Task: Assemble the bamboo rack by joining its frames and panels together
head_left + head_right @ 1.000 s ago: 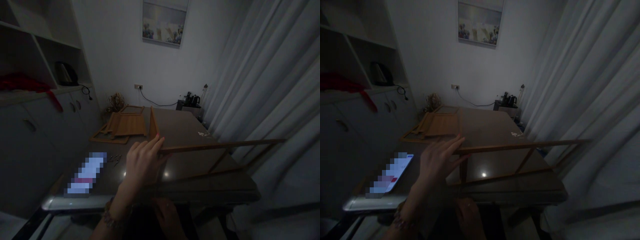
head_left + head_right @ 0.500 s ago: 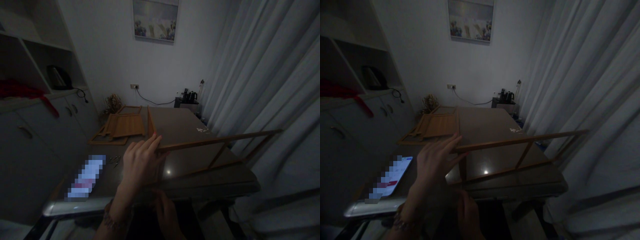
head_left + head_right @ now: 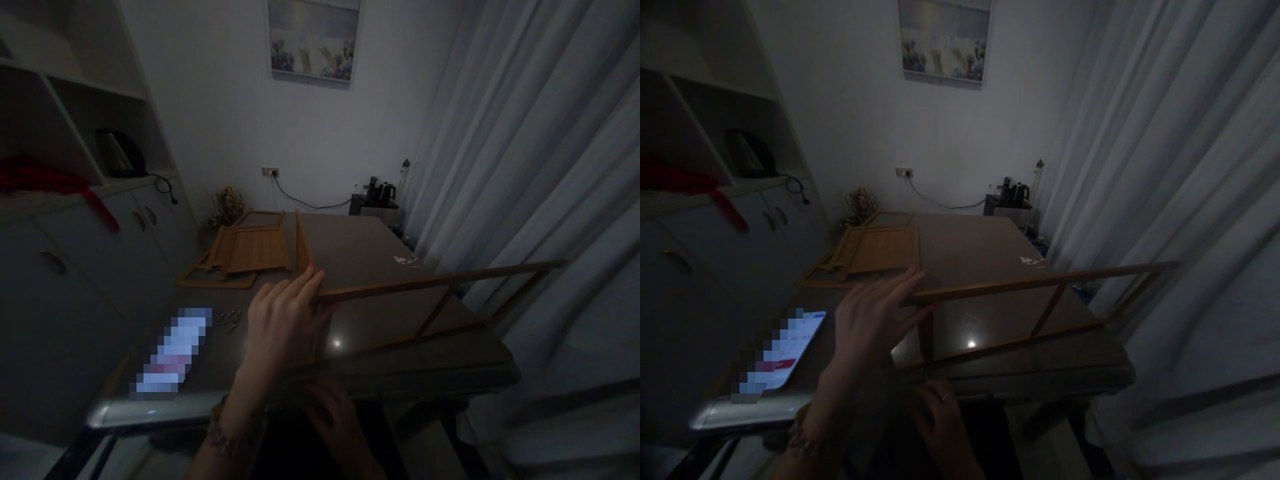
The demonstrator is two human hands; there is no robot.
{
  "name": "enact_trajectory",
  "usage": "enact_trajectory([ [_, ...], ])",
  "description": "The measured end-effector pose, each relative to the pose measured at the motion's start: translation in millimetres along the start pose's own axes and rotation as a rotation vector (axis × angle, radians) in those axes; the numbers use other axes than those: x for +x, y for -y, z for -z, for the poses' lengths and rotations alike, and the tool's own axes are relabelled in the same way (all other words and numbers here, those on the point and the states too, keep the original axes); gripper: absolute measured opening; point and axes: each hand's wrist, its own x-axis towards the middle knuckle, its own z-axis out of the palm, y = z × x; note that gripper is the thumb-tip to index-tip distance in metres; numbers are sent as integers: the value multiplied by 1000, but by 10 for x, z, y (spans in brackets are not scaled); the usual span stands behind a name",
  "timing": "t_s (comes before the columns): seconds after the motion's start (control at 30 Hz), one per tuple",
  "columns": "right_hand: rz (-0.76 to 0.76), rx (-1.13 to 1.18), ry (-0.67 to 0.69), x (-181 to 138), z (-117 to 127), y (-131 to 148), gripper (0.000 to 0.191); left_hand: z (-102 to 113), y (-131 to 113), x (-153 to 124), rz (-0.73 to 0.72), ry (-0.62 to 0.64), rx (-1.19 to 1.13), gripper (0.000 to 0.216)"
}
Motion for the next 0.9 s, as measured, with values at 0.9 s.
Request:
enact_trajectory([
  [0.9, 54, -71, -158, -67, -116, -127, 29, -18, -6, 9, -12, -24, 15, 45],
])
